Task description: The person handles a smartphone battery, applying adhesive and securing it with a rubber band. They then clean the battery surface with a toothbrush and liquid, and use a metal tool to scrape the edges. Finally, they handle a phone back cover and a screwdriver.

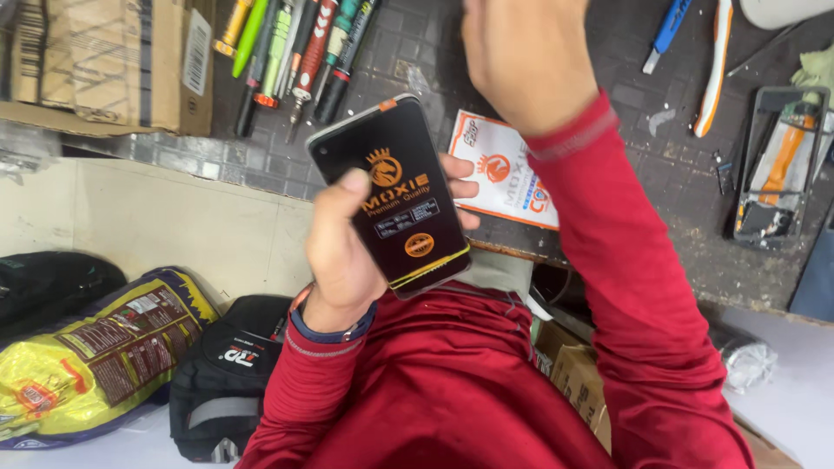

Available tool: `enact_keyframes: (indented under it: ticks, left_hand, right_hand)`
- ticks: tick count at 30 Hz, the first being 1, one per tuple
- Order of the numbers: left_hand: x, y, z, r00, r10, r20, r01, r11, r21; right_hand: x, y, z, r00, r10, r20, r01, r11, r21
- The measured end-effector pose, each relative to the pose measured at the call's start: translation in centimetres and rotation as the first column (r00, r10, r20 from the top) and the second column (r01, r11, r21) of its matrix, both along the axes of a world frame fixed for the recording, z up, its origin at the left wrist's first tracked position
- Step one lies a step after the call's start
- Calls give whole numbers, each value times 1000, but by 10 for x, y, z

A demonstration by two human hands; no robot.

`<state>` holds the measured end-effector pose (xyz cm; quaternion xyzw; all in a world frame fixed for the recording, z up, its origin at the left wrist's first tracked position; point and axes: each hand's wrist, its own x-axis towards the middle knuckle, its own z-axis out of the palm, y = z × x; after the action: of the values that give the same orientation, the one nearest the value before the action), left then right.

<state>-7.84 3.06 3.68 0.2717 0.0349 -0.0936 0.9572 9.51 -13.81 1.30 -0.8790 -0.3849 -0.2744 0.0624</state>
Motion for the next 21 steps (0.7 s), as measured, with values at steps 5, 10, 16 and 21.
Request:
enact_keyframes:
  ticks: [5,10,16,21]
  left_hand:
    - [5,-6,3,996,-90,-15,90,996,-15]
    - [4,-20,6,957,-278,80,269,957,109]
    - [0,-27,-12,905,-413,97,421,903,-85]
    - [-7,-18,-5,867,-495,60,498,850,-170]
  right_hand:
    - [-71,-39,67,603,336,-723,-19,913,408]
    - [-96,-48,81,484,301,-821,173,887,427]
    - [-107,-67,73,448,354,-821,159,872,463]
    - [-112,-91,61,25,802,-597,727,395,562]
